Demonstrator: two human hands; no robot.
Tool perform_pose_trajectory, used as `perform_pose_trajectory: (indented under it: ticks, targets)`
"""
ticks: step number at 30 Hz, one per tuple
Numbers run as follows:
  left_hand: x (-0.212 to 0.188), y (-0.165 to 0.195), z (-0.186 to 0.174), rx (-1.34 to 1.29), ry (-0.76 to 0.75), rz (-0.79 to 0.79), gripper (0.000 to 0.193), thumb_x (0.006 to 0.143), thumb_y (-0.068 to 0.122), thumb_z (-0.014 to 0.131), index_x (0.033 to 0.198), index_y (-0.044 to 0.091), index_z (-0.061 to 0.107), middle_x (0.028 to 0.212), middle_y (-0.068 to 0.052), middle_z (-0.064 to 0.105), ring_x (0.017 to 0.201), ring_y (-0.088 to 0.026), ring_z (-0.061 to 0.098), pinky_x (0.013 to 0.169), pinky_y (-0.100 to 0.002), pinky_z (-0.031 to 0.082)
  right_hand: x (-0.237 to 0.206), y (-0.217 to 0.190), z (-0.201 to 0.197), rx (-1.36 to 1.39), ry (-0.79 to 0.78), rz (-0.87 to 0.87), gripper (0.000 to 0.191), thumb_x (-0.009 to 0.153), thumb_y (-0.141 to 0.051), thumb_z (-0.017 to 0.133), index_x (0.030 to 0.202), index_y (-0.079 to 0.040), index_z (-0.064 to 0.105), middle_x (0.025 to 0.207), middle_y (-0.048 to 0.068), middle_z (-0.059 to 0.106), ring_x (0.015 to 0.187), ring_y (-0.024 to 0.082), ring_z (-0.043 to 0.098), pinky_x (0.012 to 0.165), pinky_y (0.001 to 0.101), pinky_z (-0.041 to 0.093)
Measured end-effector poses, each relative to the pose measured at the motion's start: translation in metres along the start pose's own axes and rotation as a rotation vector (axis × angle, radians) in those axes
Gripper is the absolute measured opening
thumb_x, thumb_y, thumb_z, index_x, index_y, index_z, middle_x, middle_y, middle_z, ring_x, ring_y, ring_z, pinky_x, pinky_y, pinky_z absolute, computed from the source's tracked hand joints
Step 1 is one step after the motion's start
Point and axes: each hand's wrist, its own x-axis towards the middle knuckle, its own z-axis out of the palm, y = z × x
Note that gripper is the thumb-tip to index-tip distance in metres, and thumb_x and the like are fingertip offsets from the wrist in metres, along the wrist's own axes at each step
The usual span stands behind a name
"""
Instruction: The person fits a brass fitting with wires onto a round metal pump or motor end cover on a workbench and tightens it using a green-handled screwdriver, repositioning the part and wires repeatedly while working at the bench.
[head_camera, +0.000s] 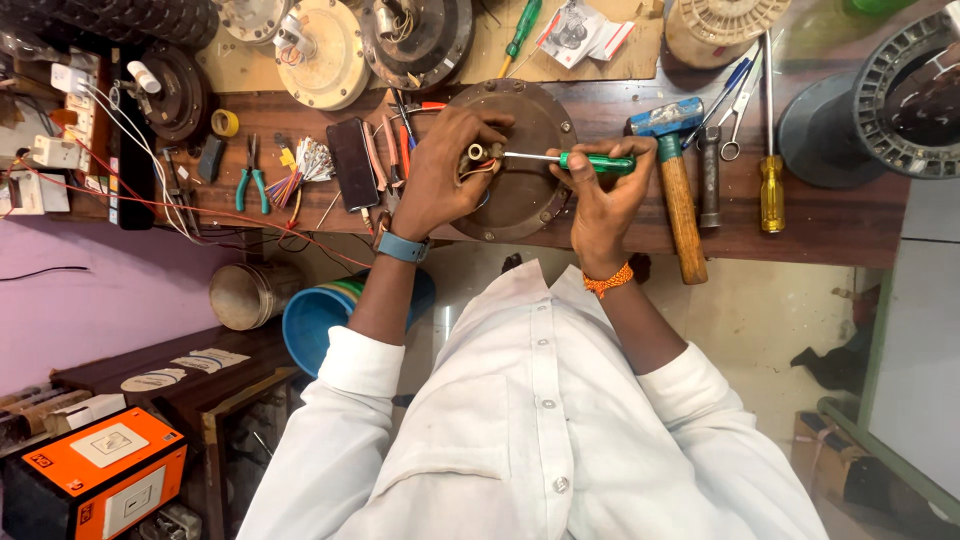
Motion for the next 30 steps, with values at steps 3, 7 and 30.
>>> perform_pose_trajectory:
  ticks: [3, 7, 30]
  targets:
    - [0.0, 0.001, 0.001, -0.011, -0.001, -0.013, 0.024, 0.079, 0.0, 0.068, 0.102, 0.005, 0.063, 0.127, -0.005, 0.071, 0.118, -0.029, 0.062, 0.102, -0.039, 0.051, -0.001, 0.0, 0.001, 0.003, 0.004, 0.004, 0.046, 0.098, -0.01, 0.078, 0.111, -0.012, 0.034, 0.106, 0.01, 0.063, 0.102, 0.032, 0.075, 0.086, 0.0406, 0.068]
    - [0.0, -0.001, 0.001, -0.005, -0.007, -0.026, 0.023, 0.08, 0.001, 0.07, 0.102, 0.004, 0.063, 0.128, -0.006, 0.07, 0.118, -0.029, 0.062, 0.102, -0.039, 0.05, -0.001, 0.002, -0.001, -0.029, -0.003, -0.003, 0.045, 0.099, -0.01, 0.077, 0.111, -0.011, 0.034, 0.106, 0.01, 0.063, 0.102, 0.031, 0.075, 0.085, 0.0404, 0.068]
    - [-0.002, -0.002, 0.006, 0.012, 0.053, 0.024, 0.026, 0.081, 0.001, 0.072, 0.104, 0.006, 0.061, 0.126, -0.005, 0.069, 0.12, -0.031, 0.061, 0.105, -0.043, 0.049, 0.018, -0.016, -0.016, -0.078, -0.276, 0.045, 0.067, 0.093, -0.011, 0.084, 0.139, -0.012, 0.036, 0.141, 0.008, 0.059, 0.126, 0.022, 0.066, 0.104, 0.0321, 0.057]
